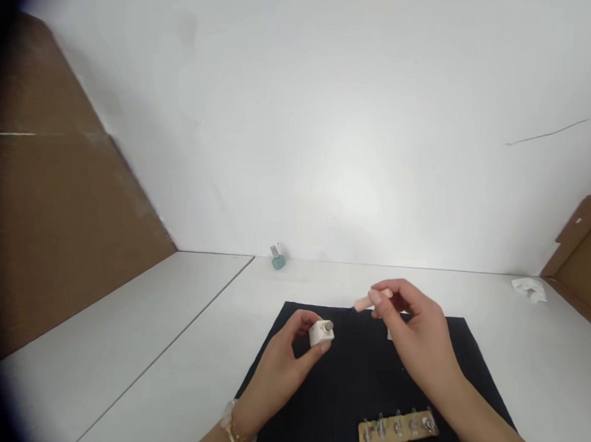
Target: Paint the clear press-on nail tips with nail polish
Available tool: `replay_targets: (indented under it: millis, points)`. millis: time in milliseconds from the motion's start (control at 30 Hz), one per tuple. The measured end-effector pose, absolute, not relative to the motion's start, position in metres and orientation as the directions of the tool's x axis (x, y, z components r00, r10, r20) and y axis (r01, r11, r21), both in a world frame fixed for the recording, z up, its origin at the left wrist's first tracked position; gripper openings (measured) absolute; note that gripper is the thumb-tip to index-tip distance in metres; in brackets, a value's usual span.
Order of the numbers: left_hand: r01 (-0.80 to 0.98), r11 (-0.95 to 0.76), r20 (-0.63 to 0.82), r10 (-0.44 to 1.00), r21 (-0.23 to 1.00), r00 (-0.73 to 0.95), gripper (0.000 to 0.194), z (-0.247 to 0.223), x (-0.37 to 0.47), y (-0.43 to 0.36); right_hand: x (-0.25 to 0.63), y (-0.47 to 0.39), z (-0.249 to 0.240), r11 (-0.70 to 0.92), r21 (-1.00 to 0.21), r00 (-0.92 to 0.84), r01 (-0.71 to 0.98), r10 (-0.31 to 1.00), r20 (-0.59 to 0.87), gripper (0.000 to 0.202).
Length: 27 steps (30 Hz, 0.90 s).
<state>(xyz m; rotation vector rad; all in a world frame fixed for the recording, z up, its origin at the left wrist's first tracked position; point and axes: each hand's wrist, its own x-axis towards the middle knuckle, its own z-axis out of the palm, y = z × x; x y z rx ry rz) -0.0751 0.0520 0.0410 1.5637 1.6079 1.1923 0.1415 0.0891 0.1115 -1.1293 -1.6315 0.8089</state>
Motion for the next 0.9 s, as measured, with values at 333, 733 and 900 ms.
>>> replay_targets:
  millis: [333, 733, 900]
  points:
    - [0.516, 0.025, 0.094, 0.974, 0.856, -0.205, 0.016, 0.008, -0.102, 0.079, 0.19, 0.08, 0.161, 0.558, -0.816, 0.251, 0.152, 0.777, 0.578, 0.022]
    - [0.648, 0.085, 0.157, 0.938, 0.757, -0.308, 0.071, 0.014, -0.101, 0.057, 0.227, 0.066, 0.187, 0.697, -0.717, 0.306, -0.001, 0.683, 0.663, 0.014]
    - [0.652, -0.019, 0.231, 0.943, 0.758, -0.241, 0.037, 0.019, -0.055, 0.003, 0.239, 0.063, 0.195, 0.739, -0.673, 0.344, -0.021, 0.638, 0.689, 0.012]
